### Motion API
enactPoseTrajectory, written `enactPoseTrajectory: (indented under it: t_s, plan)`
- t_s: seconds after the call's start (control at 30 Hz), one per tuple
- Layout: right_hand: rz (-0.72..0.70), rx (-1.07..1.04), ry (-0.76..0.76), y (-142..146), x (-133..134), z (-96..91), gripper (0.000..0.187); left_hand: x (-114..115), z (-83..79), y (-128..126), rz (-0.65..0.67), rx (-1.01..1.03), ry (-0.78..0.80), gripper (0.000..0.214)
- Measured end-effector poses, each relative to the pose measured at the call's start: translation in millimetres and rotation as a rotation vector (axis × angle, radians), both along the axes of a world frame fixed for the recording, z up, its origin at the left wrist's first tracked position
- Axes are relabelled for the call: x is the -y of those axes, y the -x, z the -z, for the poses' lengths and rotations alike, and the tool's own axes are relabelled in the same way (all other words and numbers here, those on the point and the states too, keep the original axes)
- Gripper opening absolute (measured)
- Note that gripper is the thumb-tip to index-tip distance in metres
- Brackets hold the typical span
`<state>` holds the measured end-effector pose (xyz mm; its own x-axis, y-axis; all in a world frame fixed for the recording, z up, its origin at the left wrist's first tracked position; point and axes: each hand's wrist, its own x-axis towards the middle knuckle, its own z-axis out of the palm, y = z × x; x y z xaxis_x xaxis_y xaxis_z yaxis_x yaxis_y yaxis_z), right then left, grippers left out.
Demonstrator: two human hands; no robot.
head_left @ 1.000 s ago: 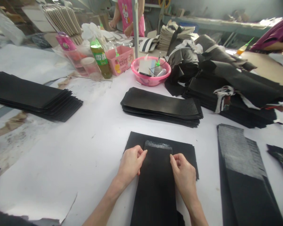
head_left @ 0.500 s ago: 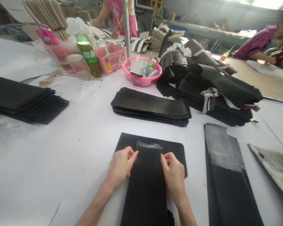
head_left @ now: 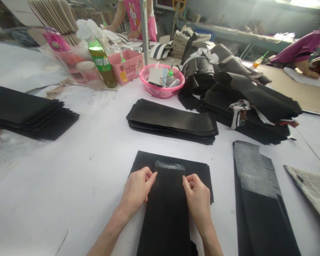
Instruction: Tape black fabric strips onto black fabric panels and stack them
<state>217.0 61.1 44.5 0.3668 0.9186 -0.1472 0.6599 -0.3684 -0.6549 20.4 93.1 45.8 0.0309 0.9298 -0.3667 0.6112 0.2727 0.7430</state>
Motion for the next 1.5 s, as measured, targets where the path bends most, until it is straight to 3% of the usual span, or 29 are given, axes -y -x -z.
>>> enactPoseTrajectory:
  t_s: [1.5]
  plan:
    - [0.008,0.100,0.050,3,-4,0.1,0.027,-2,-11.5,-6,0.035,-0.210,-0.054,0.033]
